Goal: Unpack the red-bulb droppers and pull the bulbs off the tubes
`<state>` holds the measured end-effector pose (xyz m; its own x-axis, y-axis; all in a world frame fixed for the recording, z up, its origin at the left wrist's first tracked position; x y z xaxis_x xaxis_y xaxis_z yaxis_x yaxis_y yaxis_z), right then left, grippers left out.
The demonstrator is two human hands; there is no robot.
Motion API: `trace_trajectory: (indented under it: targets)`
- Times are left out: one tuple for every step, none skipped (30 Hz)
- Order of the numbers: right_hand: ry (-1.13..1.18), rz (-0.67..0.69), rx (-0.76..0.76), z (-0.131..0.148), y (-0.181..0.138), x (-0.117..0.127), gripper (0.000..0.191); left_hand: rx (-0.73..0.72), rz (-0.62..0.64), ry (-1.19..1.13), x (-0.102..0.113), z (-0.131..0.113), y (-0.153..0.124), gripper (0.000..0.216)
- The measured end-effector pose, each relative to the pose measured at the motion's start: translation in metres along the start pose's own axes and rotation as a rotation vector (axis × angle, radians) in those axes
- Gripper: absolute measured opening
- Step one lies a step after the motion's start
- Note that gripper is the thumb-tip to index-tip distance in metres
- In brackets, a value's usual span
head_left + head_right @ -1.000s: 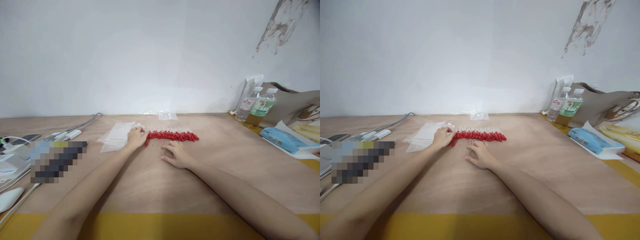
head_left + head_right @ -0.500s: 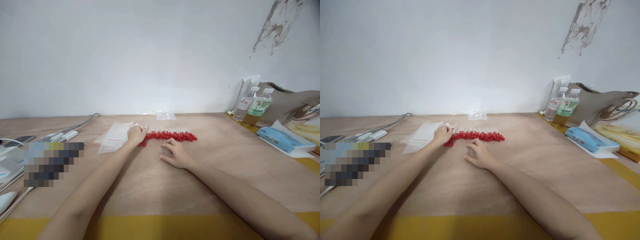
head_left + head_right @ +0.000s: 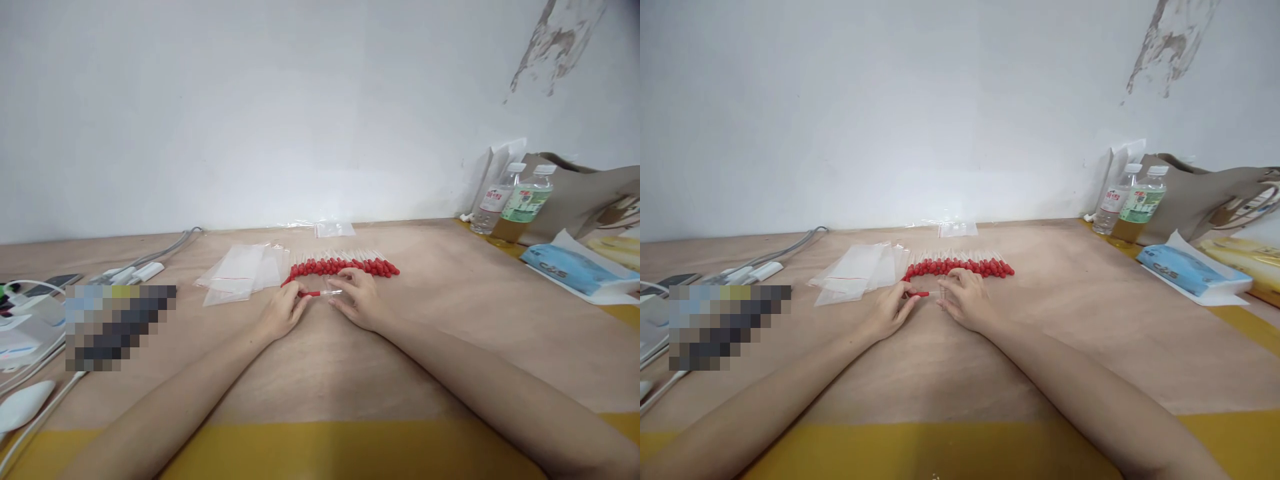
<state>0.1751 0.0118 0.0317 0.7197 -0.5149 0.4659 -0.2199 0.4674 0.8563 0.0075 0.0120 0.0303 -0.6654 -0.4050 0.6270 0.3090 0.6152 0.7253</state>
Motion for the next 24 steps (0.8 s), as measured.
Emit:
trace_trajectory:
  targets:
    - [-0.016,0.028,0.021,0.001,0.000,-0.002,0.032,-0.024,0.005,-0.010,-0.001,-0.001,0.000,0.010]
    - [-0.031,0.057,0.039,0.002,-0.001,-0.003,0.030,-0.048,0.004,-0.018,-0.001,-0.003,0.000,0.009]
    - [-0.041,0.085,0.054,0.004,-0.001,-0.004,0.029,-0.069,-0.003,-0.023,-0.001,-0.004,0.000,0.009]
    - [-0.048,0.107,0.067,0.005,-0.001,-0.005,0.028,-0.087,-0.011,-0.027,0.000,-0.006,0.000,0.009]
    - [-0.052,0.121,0.076,0.006,-0.001,-0.006,0.028,-0.103,-0.017,-0.030,0.001,-0.008,0.001,0.010]
    - [-0.052,0.131,0.080,0.007,-0.001,-0.006,0.028,-0.117,-0.018,-0.032,0.002,-0.010,0.001,0.011]
    - [-0.051,0.140,0.079,0.007,-0.001,-0.006,0.028,-0.131,-0.015,-0.028,0.002,-0.012,0.002,0.014]
    - [-0.047,0.150,0.079,0.008,0.000,-0.006,0.028,-0.149,-0.010,-0.022,0.002,-0.015,0.002,0.017]
    - [-0.039,0.163,0.082,0.010,0.000,-0.006,0.028,-0.172,-0.007,-0.015,0.001,-0.017,0.003,0.020]
    - [-0.028,0.178,0.087,0.012,0.000,-0.006,0.028,-0.199,-0.005,-0.007,0.000,-0.020,0.004,0.022]
    - [-0.015,0.193,0.093,0.013,0.000,-0.006,0.029,-0.229,-0.004,0.001,-0.001,-0.022,0.004,0.022]
    - [-0.002,0.205,0.097,0.015,0.000,-0.006,0.029,-0.256,-0.005,0.009,-0.002,-0.024,0.004,0.020]
    - [0.011,0.214,0.097,0.016,0.000,-0.006,0.030,-0.278,-0.011,0.017,-0.003,-0.025,0.005,0.018]
    - [0.024,0.221,0.093,0.017,0.000,-0.006,0.030,-0.294,-0.020,0.027,-0.004,-0.025,0.005,0.017]
    - [0.037,0.226,0.088,0.017,0.000,-0.007,0.030,-0.304,-0.027,0.041,-0.005,-0.025,0.005,0.016]
    - [0.051,0.229,0.085,0.017,0.000,-0.007,0.030,-0.312,-0.031,0.055,-0.005,-0.025,0.005,0.016]
    - [0.065,0.231,0.084,0.017,-0.001,-0.008,0.029,-0.320,-0.031,0.071,-0.005,-0.026,0.005,0.015]
    - [0.075,0.231,0.086,0.017,-0.001,-0.008,0.028,-0.327,-0.025,0.086,-0.005,-0.027,0.006,0.015]
    - [0.078,0.229,0.089,0.016,-0.001,-0.009,0.028,-0.334,-0.010,0.101,-0.005,-0.029,0.006,0.016]
    - [0.075,0.227,0.091,0.016,-0.001,-0.009,0.028,-0.337,0.006,0.116,-0.005,-0.031,0.007,0.017]
    - [0.067,0.223,0.095,0.015,-0.001,-0.009,0.030,-0.335,0.025,0.130,-0.005,-0.033,0.008,0.018]
    - [0.057,0.219,0.103,0.015,-0.001,-0.009,0.030,-0.327,0.045,0.143,-0.005,-0.034,0.009,0.020]
    - [0.044,0.212,0.113,0.015,0.000,-0.009,0.030,-0.315,0.066,0.155,-0.005,-0.035,0.009,0.022]
    - [0.030,0.202,0.128,0.016,0.000,-0.009,0.030,-0.301,0.087,0.161,-0.005,-0.035,0.010,0.023]
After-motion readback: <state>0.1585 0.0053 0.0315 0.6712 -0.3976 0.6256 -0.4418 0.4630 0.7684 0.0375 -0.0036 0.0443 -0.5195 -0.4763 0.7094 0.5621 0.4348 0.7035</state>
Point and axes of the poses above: each hand's wrist, its own y-axis towards the middle knuckle, its own x-axis out of the back of the hand, z = x × y, the point moved 6 cm from there along y, towards the middle knuckle, and after that the axes turned 14 degrees about -z, right-handed, at the moved point
